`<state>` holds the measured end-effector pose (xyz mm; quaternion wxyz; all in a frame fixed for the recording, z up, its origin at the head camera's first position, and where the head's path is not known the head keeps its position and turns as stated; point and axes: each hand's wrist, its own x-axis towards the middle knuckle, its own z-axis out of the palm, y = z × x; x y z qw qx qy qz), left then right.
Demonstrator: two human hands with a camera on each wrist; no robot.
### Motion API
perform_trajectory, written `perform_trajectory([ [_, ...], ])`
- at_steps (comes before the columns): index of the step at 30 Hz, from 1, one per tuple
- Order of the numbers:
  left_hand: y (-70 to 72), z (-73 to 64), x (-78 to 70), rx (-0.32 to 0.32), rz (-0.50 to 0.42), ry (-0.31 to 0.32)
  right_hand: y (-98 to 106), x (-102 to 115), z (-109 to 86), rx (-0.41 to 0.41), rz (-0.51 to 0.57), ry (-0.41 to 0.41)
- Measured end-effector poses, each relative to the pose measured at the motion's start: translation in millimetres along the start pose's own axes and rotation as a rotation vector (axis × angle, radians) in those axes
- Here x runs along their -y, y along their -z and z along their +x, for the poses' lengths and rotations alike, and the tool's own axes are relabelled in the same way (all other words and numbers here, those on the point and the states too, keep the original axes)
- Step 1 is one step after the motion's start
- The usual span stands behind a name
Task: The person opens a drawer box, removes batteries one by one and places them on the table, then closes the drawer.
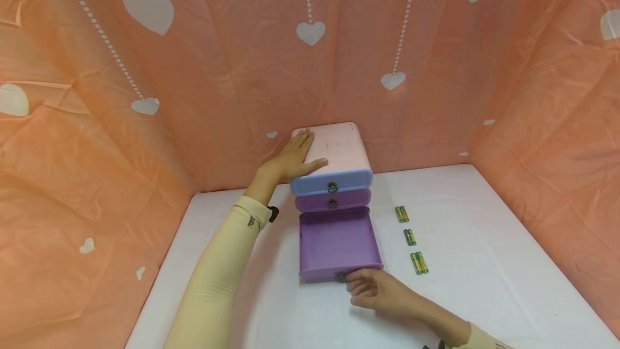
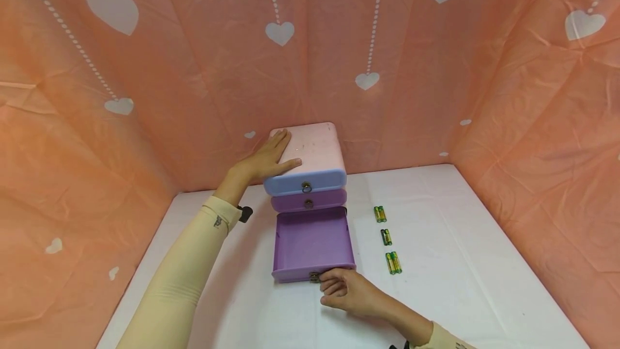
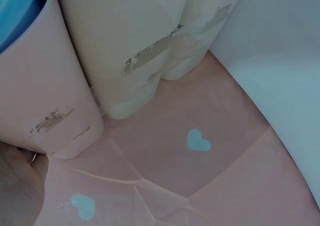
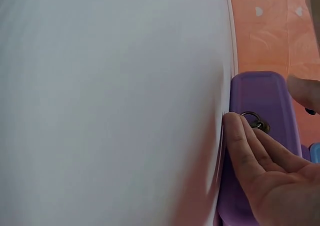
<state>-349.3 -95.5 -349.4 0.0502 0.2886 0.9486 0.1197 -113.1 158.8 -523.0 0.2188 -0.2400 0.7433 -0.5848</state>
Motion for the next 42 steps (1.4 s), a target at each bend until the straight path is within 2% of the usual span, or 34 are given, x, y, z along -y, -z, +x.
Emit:
perform_trajectory([
  [5, -0.6, 0.1, -0.2, 0.003, 0.001, 0.006, -1.9, -1.8, 1.3, -0.002, 0.064, 0.006],
  [13, -0.9, 0.1, 0.7, 0.001, -0.008, 0.008, -6.0, -8.2, 0.9, -0.026, 0.083, 0.028],
  [24, -0.9, -0.7, 1.8, -0.006, -0.012, -0.002, -12.3, -13.4, 0.6, -0.075, 0.311, -0.101],
  [29, 0.5, -2.1, 0.1, -0.010, -0.015, -0.011, -14.2, -17.6, 0.4, -0.060, 0.500, -0.132],
  [34, 1.1, -2.3, -0.7, -0.005, -0.016, -0.008, -17.0, -16.0, 1.3, -0.086, 0.662, -0.171],
  [42, 0.6, -1.2, -0.3, -0.005, -0.012, -0.011, -19.7, -10.9, 4.1, -0.117, 0.738, -0.210],
])
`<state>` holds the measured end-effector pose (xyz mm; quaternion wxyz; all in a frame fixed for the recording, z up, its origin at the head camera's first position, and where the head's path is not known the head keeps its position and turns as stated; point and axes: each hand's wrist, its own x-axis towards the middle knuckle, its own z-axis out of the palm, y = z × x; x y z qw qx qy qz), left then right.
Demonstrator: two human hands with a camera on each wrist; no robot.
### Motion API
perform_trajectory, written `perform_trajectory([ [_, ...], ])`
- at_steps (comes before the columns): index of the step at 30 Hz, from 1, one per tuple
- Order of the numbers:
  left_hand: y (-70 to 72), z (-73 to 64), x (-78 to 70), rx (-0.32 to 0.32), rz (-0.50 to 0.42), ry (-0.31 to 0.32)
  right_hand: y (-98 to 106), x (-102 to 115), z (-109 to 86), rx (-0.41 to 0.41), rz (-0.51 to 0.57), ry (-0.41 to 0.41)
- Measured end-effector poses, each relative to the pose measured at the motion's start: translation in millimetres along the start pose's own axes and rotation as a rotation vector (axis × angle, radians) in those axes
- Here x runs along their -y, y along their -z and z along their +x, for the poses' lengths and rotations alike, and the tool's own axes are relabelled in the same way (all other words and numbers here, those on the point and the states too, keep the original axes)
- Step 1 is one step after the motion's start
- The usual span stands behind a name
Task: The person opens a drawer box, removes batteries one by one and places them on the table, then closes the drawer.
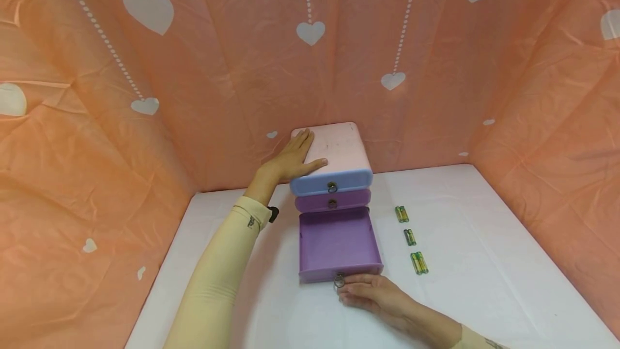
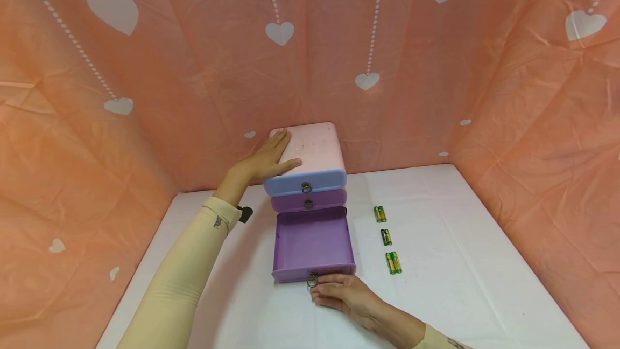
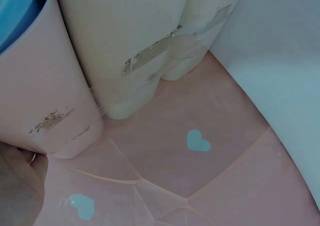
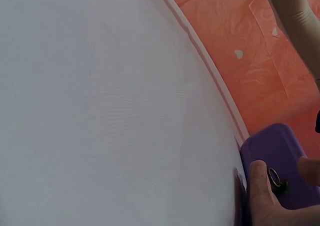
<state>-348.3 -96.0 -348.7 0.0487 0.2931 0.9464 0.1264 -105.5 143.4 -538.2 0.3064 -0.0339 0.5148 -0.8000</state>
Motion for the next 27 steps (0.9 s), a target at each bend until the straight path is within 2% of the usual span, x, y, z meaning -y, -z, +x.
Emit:
perform_trajectory([
  [7, -1.1, 1.3, 0.8, -0.004, 0.010, 0.000, -3.0, 0.6, 2.9, -0.015, 0.033, -0.025],
  [16, 0.4, 1.1, -0.2, -0.001, 0.016, 0.008, -2.4, -1.9, 9.1, -0.014, -0.001, -0.012],
  [27, 0.4, 0.7, -0.3, 0.000, 0.012, 0.002, -4.1, 0.0, 13.0, -0.050, -0.043, -0.027],
])
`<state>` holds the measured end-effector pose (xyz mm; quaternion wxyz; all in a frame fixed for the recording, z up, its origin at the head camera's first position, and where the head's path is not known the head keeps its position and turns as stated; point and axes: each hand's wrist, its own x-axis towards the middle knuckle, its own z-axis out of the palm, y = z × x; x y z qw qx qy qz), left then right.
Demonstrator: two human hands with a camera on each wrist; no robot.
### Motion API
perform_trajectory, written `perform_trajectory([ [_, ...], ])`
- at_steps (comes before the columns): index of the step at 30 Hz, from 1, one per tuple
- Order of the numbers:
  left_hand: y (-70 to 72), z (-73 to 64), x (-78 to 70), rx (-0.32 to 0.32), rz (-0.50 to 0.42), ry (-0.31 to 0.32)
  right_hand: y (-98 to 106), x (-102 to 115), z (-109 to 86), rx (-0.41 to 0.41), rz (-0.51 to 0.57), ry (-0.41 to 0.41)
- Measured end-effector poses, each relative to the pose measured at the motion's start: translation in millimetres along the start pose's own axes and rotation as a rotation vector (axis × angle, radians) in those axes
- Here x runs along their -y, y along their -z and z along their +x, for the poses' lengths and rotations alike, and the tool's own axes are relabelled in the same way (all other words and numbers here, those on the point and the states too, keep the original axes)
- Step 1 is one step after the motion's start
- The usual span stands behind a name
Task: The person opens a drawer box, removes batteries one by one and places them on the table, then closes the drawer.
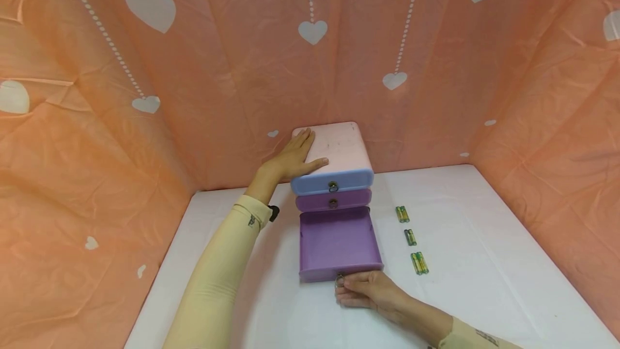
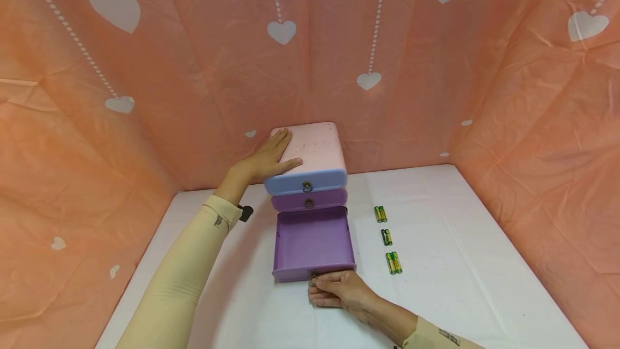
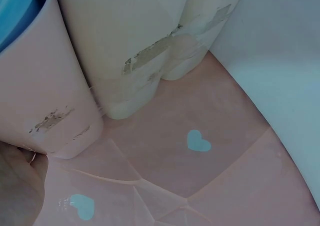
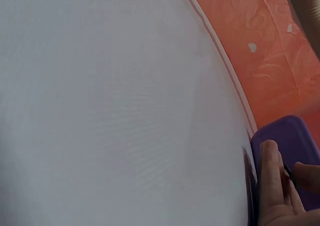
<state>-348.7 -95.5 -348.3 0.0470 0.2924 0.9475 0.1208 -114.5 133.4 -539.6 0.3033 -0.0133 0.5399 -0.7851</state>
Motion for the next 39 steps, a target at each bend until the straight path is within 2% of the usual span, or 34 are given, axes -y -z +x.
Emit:
perform_trajectory([
  [13, 0.3, -0.2, 0.5, 0.004, -0.003, -0.004, -1.3, -0.7, 2.9, -0.031, -0.022, -0.005],
  [26, 1.7, -2.0, -0.5, 0.006, -0.012, 0.000, 1.2, 0.5, 5.9, -0.012, -0.014, 0.023],
  [39, 1.1, -1.6, -0.9, 0.002, 0.000, 0.002, 7.0, 3.7, 18.1, -0.024, -0.026, 0.060],
])
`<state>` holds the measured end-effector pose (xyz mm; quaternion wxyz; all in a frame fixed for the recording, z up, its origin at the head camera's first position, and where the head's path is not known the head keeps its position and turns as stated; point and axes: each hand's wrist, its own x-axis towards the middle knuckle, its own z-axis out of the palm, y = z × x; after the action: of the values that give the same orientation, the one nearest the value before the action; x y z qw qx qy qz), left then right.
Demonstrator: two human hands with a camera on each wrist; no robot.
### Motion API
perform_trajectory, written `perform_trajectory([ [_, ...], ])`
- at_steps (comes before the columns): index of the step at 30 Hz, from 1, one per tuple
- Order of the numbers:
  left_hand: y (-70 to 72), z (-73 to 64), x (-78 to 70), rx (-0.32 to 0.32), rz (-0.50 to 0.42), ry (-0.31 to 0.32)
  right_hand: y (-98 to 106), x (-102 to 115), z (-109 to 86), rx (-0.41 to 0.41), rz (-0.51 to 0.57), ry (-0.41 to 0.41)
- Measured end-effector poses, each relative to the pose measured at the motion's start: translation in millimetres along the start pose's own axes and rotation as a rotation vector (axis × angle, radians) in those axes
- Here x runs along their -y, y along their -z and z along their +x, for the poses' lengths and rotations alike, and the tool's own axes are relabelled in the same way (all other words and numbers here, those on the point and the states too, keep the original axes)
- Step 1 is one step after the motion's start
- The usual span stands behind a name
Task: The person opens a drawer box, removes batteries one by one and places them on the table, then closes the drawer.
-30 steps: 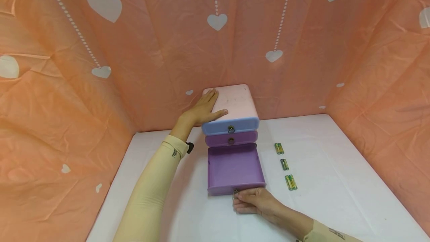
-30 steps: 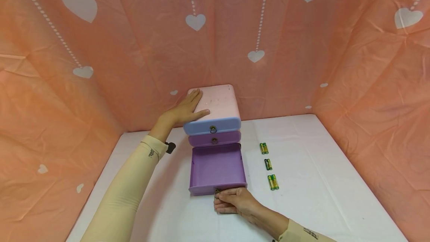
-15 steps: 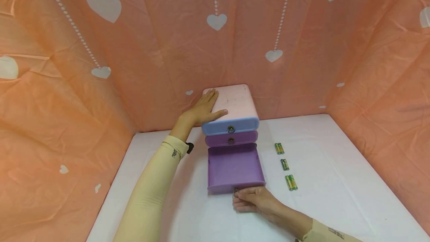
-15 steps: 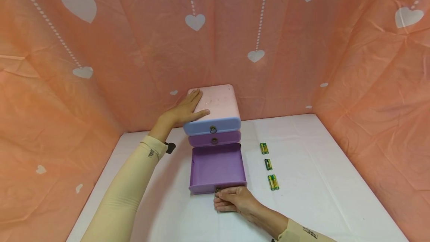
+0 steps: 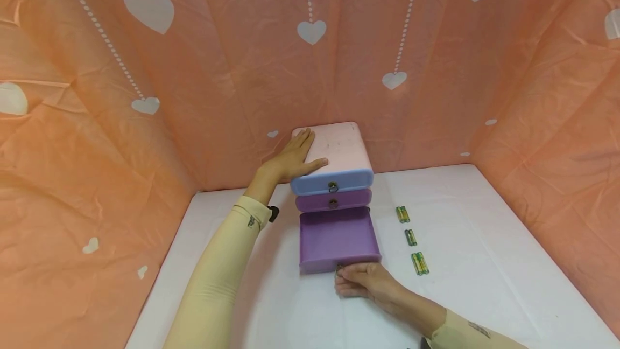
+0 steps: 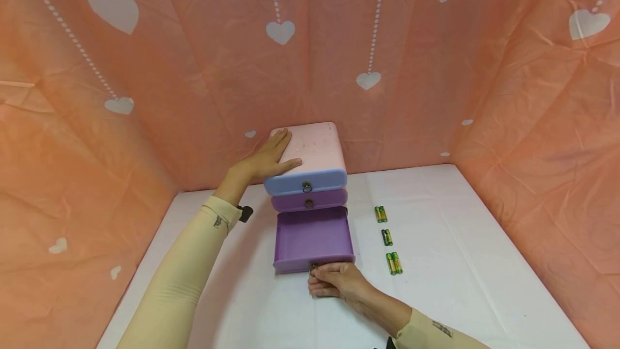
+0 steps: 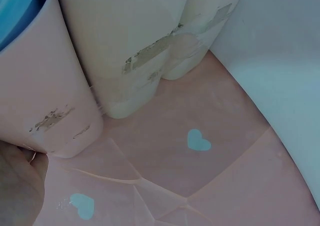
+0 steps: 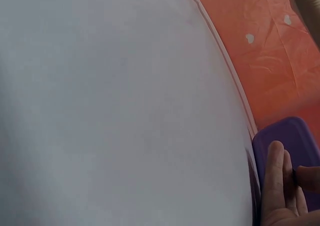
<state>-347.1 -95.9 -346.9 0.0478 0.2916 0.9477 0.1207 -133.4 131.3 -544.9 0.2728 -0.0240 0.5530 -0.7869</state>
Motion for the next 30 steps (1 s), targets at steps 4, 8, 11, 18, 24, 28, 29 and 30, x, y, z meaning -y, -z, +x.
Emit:
perform_trajectory([
  [4, -0.4, -0.3, 0.5, 0.001, -0.003, 0.002, 1.0, 2.8, 5.5, -0.005, 0.002, 0.006],
  [8, -0.4, -0.2, 0.4, 0.003, -0.007, 0.003, 1.7, 5.4, 9.4, -0.003, 0.011, 0.008],
  [11, -0.6, 0.3, 0.3, 0.002, -0.004, 0.004, 2.1, 6.4, 11.7, -0.002, 0.016, 0.009],
  [18, -1.6, 1.3, 1.7, 0.004, -0.007, 0.000, 4.6, 7.3, 17.6, -0.008, 0.013, 0.015],
  [24, -1.9, 1.8, 1.8, 0.007, -0.008, -0.002, 6.1, 9.2, 22.3, -0.028, 0.006, 0.003],
  [28, -1.8, 1.5, 1.9, 0.011, -0.015, 0.000, 4.8, 11.7, 24.8, -0.040, -0.007, 0.002],
  [29, -1.8, 1.4, 1.9, 0.011, -0.016, 0.000, 4.5, 12.4, 25.7, -0.044, -0.011, 0.001],
  [30, -1.6, 1.2, 1.6, 0.011, -0.015, 0.000, 4.4, 12.8, 26.8, -0.046, -0.014, 0.001],
])
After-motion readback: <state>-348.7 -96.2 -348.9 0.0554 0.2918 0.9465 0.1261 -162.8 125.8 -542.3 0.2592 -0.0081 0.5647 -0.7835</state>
